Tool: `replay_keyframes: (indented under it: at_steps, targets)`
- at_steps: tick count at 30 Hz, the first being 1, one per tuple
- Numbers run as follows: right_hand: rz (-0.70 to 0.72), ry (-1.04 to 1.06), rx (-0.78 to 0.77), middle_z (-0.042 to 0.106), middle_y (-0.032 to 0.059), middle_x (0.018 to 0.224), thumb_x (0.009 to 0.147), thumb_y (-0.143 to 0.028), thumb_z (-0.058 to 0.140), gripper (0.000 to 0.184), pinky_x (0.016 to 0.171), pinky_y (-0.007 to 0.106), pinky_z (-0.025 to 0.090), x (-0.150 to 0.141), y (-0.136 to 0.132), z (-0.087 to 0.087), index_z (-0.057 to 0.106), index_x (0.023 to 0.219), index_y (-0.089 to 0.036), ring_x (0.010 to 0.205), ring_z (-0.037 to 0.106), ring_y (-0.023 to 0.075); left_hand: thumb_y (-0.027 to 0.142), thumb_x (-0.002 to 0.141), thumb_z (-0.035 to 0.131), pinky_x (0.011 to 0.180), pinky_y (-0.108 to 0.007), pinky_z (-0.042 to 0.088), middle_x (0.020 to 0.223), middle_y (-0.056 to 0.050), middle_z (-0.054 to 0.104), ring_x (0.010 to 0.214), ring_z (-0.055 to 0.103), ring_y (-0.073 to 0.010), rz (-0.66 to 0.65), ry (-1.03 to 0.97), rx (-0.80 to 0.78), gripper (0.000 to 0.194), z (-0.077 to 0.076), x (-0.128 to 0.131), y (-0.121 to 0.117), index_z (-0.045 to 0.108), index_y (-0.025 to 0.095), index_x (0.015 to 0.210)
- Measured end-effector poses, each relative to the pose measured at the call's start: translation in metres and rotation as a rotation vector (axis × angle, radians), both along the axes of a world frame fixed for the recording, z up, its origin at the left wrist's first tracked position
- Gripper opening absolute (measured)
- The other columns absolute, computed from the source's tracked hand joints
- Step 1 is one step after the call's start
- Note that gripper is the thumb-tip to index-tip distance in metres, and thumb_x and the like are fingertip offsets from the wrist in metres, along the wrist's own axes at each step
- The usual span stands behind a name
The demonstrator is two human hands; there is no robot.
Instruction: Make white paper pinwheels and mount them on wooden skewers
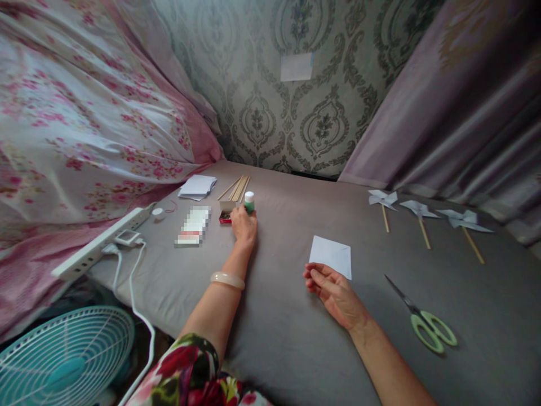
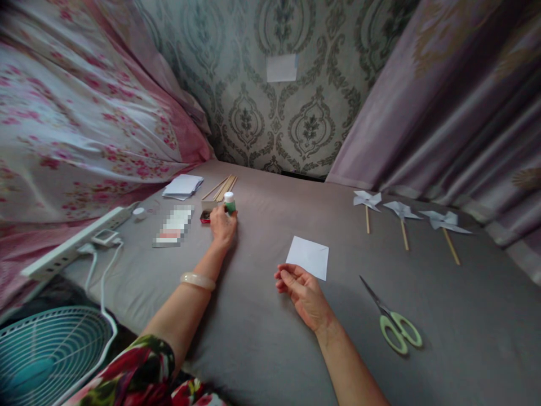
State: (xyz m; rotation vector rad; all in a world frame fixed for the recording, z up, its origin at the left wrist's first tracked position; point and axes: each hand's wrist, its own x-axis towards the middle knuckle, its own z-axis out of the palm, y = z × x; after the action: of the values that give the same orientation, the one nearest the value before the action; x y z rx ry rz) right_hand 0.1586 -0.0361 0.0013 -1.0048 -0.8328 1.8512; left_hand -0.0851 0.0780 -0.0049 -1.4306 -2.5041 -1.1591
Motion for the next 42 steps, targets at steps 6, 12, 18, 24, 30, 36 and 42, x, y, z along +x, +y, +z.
replay_keyframes:
  at_steps: [6, 12, 18, 24, 30, 36, 42]
  targets:
    - [0.003, 0.002, 0.004, 0.069, 0.0032, 0.078, 0.062, -0.033, 0.083, 0.028, 0.061, 0.022, 0.047, 0.0, 0.0, 0.001, 0.072, 0.082, -0.017, 0.063, 0.059, 0.009, 0.025, 0.081, 0.057, 0.091, -0.04, 0.038, 0.103, -0.018, 0.062, 0.105, 0.055, -0.03, 0.015, -0.03, -0.022, 0.023, 0.0, 0.003, -0.006, 0.061, 0.012, 0.1]
    - [0.013, -0.003, 0.025, 0.069, 0.0029, 0.079, 0.062, -0.034, 0.082, 0.029, 0.061, 0.022, 0.048, 0.0, 0.0, 0.0, 0.072, 0.084, -0.017, 0.063, 0.059, 0.0092, 0.028, 0.082, 0.056, 0.088, -0.041, 0.04, 0.101, -0.021, 0.063, 0.103, 0.057, -0.0313, 0.029, -0.071, -0.105, 0.023, 0.0, 0.01, -0.019, 0.062, 0.011, 0.095]
    - [0.015, -0.008, 0.035, 0.069, 0.0026, 0.077, 0.06, -0.036, 0.083, 0.031, 0.061, 0.022, 0.047, 0.0, -0.001, 0.003, 0.071, 0.083, -0.017, 0.062, 0.059, 0.0085, 0.026, 0.083, 0.055, 0.085, -0.037, 0.042, 0.101, -0.016, 0.065, 0.101, 0.059, -0.0276, -0.078, -0.066, -0.135, 0.019, 0.002, 0.027, -0.028, 0.062, 0.015, 0.096]
    - [0.029, -0.011, 0.033, 0.068, 0.002, 0.076, 0.06, -0.036, 0.083, 0.032, 0.059, 0.02, 0.046, 0.001, -0.001, 0.003, 0.07, 0.083, -0.017, 0.061, 0.059, 0.0076, 0.028, 0.084, 0.053, 0.078, -0.033, 0.045, 0.095, -0.014, 0.069, 0.091, 0.063, -0.0236, -0.327, -0.073, -0.216, 0.018, 0.008, 0.062, -0.033, 0.068, 0.017, 0.085]
    - [0.109, -0.109, 0.102, 0.067, 0.0018, 0.072, 0.062, -0.04, 0.081, 0.033, 0.057, 0.021, 0.044, 0.013, 0.003, 0.008, 0.07, 0.083, -0.016, 0.06, 0.058, 0.0092, 0.028, 0.082, 0.057, 0.071, -0.027, 0.045, 0.089, -0.014, 0.072, 0.082, 0.066, -0.021, -0.504, -0.115, -0.336, 0.021, 0.013, 0.097, -0.038, 0.073, 0.015, 0.085]
    - [-0.263, -0.125, 0.212, 0.062, -0.0028, 0.063, 0.059, -0.039, 0.082, 0.031, 0.053, 0.021, 0.043, 0.049, 0.022, 0.022, 0.067, 0.074, -0.018, 0.054, 0.053, 0.0074, 0.025, 0.084, 0.053, 0.075, -0.026, 0.044, 0.096, -0.014, 0.072, 0.089, 0.065, -0.0204, -0.572, -0.148, -0.387, 0.024, 0.016, 0.097, -0.041, 0.072, 0.013, 0.094]
    - [-0.495, -0.304, 0.22, 0.062, -0.0024, 0.063, 0.052, -0.044, 0.082, 0.04, 0.051, 0.022, 0.043, 0.08, 0.039, 0.018, 0.062, 0.074, -0.017, 0.053, 0.053, 0.008, 0.027, 0.085, 0.052, 0.074, -0.026, 0.044, 0.095, -0.013, 0.072, 0.087, 0.065, -0.0207, -0.62, -0.16, -0.404, 0.028, 0.016, 0.088, -0.043, 0.072, 0.011, 0.095]
